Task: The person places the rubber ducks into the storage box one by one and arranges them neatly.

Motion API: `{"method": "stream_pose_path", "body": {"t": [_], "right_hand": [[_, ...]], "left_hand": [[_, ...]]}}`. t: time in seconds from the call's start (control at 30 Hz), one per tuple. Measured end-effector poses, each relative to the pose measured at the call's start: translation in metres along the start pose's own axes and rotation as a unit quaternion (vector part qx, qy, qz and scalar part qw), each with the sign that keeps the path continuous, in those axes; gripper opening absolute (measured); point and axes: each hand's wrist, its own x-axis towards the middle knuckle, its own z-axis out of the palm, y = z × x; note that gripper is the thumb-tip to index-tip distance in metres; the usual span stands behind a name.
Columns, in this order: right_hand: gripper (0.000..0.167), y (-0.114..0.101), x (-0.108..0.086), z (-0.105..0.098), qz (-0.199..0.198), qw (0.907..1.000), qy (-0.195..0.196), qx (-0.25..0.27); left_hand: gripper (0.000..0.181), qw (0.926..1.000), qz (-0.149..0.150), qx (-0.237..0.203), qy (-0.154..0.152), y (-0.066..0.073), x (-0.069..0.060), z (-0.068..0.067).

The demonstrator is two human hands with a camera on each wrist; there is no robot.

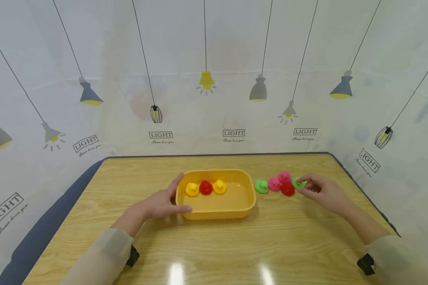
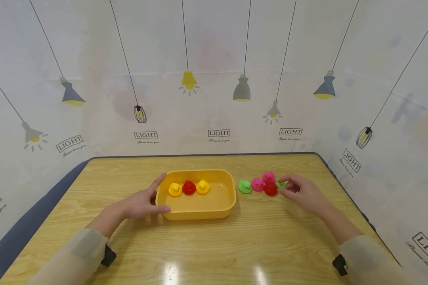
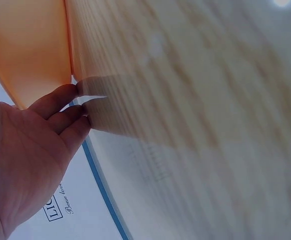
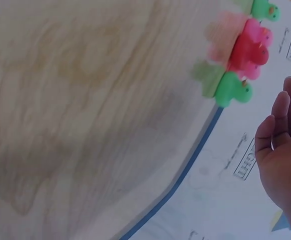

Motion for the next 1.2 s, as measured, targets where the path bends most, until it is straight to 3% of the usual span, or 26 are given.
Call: {"method": "stream_pose_path", "body": {"t": [0.2,0.5,0.83,1.2], "right_hand": [[0.036,0.025,0.001,-0.012,0.038,0.9989,0.0,-0.027],[0.04,0.046,0.024,-0.013,0.073,0.9964,-0.037,-0.024],[0.043,0.049,0.04,-0.009,0.086,0.9943,-0.06,-0.019],[0.045,0.05,0.046,-0.002,0.09,0.9936,-0.058,-0.034]], "left_hand": [[0.126,1.0,-0.001,-0.003,-0.001,-0.001,0.002,0.0],[0.125,1.0,0.002,0.002,0.0,-0.003,0.002,0.0],[0.125,0.9999,0.006,0.009,0.0,-0.002,0.0,-0.001],[0.125,1.0,-0.001,0.006,0.0,-0.002,0.002,0.0]]}}
